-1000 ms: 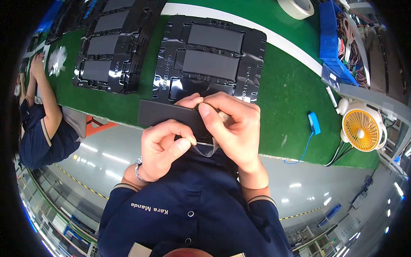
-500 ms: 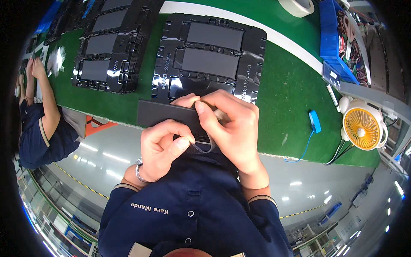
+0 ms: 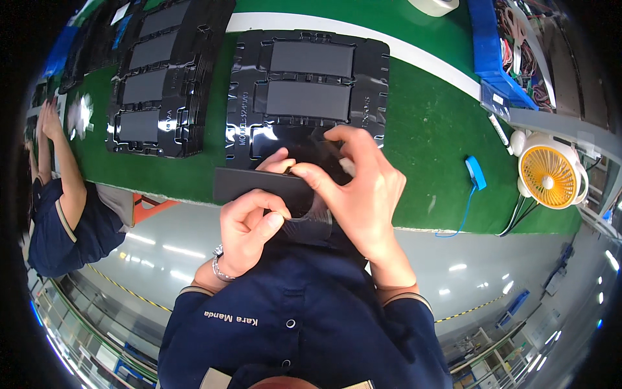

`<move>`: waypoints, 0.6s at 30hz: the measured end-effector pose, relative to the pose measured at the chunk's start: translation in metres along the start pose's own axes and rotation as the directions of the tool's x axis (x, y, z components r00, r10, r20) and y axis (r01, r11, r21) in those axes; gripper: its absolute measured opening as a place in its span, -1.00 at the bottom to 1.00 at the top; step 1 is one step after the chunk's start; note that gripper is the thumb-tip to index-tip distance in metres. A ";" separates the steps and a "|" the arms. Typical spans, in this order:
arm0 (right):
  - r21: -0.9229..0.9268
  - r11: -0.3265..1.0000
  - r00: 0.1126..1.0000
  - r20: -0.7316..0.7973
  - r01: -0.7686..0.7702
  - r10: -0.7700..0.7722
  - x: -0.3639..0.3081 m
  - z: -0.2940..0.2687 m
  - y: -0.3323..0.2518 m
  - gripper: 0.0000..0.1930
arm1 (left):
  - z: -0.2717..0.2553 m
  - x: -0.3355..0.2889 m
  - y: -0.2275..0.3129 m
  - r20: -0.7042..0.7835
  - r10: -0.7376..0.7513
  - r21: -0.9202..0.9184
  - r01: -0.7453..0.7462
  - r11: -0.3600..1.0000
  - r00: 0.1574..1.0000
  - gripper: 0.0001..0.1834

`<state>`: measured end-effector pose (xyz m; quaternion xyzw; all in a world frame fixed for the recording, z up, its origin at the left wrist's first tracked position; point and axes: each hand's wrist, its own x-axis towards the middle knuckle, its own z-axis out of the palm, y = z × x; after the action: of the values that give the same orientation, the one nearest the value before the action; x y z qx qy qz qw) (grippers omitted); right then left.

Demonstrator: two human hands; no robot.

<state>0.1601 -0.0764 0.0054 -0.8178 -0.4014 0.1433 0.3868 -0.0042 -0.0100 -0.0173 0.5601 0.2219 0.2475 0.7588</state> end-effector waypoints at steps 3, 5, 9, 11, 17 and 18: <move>0.231 0.968 0.992 0.108 -0.096 0.073 -0.004 -0.009 0.007 -0.59 | 0.000 -0.003 -0.002 -0.040 -0.068 -0.134 0.062 0.989 0.997 -0.86; 0.397 0.903 0.965 0.253 -0.165 0.065 -0.007 -0.009 0.006 -0.67 | -0.002 -0.002 0.000 -0.042 -0.140 -0.216 0.128 0.968 0.989 -0.86; 0.386 0.896 0.935 0.344 -0.219 0.080 -0.007 -0.004 0.009 -0.79 | -0.006 0.000 -0.003 -0.005 -0.106 -0.259 0.101 0.961 0.994 -0.92; 0.318 0.922 0.944 0.309 -0.221 0.120 0.001 -0.012 0.011 -0.83 | -0.016 0.004 -0.001 -0.114 0.035 -0.012 -0.036 0.999 0.993 -0.92; -0.001 0.995 0.984 0.147 -0.098 0.097 0.017 -0.006 0.045 -0.81 | -0.030 0.006 0.005 0.022 0.157 0.606 -0.138 0.783 0.987 -0.92; -0.091 0.995 0.990 0.139 -0.028 0.040 0.018 -0.003 0.042 -0.79 | -0.025 0.010 0.008 0.059 0.128 0.694 -0.133 0.708 0.990 -0.96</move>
<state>0.1957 -0.0802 -0.0229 -0.8288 -0.4195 0.1891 0.3183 -0.0131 0.0168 -0.0170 0.8190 0.2561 0.1969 0.4743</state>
